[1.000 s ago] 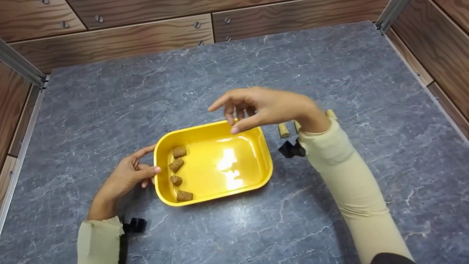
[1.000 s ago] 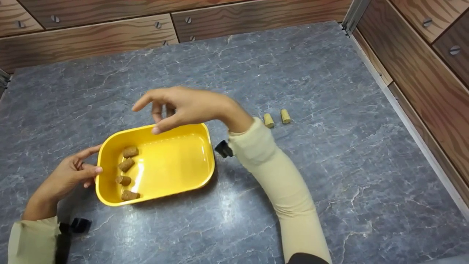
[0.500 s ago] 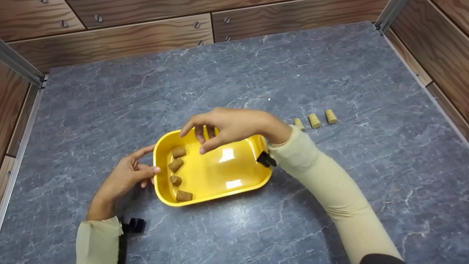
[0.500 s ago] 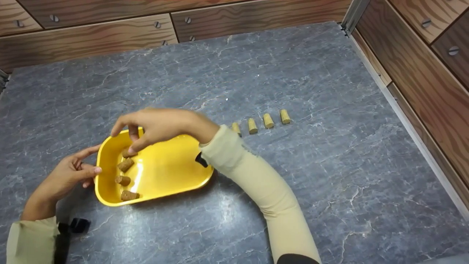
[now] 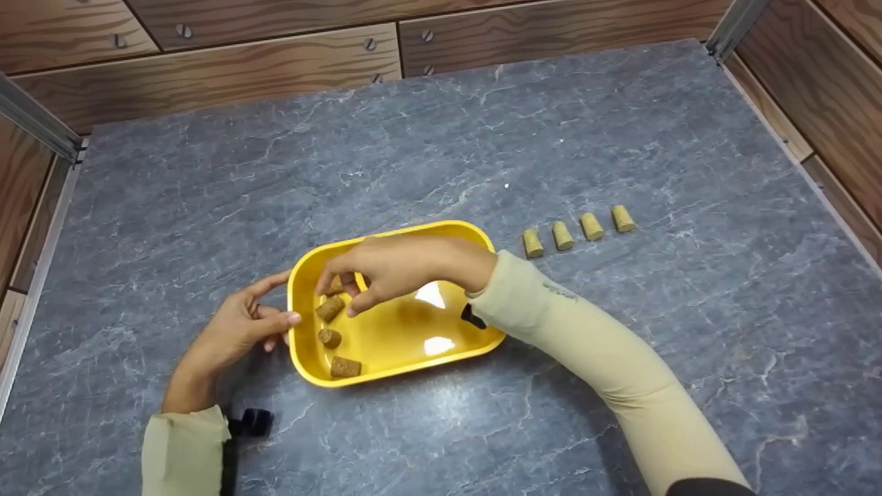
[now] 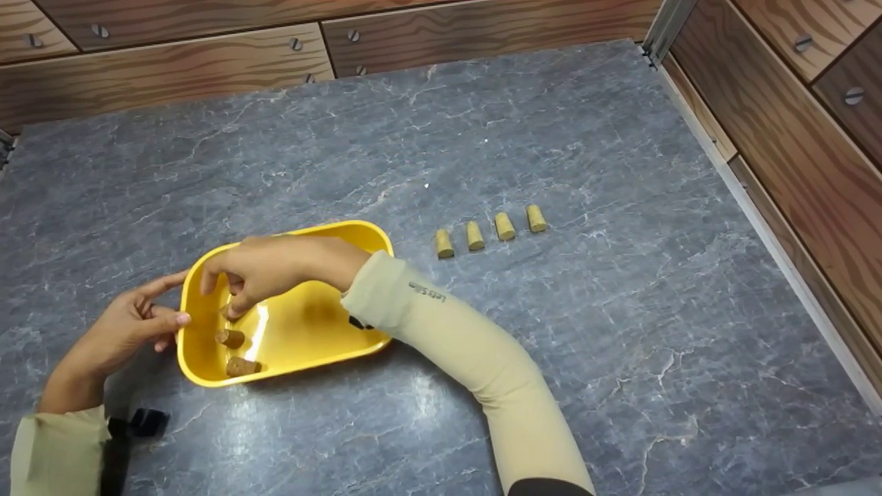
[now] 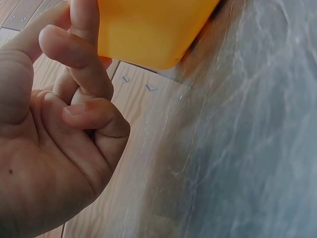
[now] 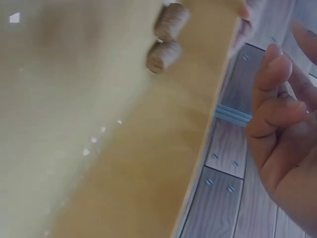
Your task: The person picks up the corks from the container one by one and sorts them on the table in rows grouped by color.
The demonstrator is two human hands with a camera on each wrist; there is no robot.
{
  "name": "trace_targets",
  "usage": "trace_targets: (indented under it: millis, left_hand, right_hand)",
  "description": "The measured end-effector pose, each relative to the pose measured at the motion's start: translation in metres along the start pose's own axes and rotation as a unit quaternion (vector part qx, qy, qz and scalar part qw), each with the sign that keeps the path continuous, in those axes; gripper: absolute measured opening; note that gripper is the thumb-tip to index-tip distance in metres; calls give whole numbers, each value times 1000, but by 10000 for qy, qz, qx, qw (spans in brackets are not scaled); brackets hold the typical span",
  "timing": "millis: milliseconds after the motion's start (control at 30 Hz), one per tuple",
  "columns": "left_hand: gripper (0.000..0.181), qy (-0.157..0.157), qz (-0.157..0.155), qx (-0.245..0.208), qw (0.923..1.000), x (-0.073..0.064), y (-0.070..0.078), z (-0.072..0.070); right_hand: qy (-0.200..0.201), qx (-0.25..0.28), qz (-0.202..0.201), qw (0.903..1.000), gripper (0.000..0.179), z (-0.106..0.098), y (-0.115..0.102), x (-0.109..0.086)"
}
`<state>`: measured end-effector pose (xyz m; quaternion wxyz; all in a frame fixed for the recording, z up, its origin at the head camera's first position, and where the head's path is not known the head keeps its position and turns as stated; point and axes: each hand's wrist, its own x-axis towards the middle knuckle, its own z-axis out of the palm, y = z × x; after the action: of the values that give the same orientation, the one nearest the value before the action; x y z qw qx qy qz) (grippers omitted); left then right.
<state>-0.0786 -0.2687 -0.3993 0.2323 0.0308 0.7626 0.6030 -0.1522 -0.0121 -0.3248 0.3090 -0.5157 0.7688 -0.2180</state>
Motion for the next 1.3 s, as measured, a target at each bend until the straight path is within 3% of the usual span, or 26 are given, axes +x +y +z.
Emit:
trace_targets:
  millis: [133,633,967,1300]
  left_hand:
    - [74,-11,-4,-16,10000,0,0,1]
    - [73,-40,-2,-37,10000,1,1,0]
    - [74,-35,2,-71,10000,2,2,0]
    - [74,25,-6,-54,10000,-1,1,1]
  right_hand:
    - [-218,-177,22,9996,42,7,2,10]
    - [-993,15,111,9950,44,27,7,19]
    - [-1598,-353,315,9860,48,35,6,25]
    - [-1750,-871,342,9801,55,44,6,30]
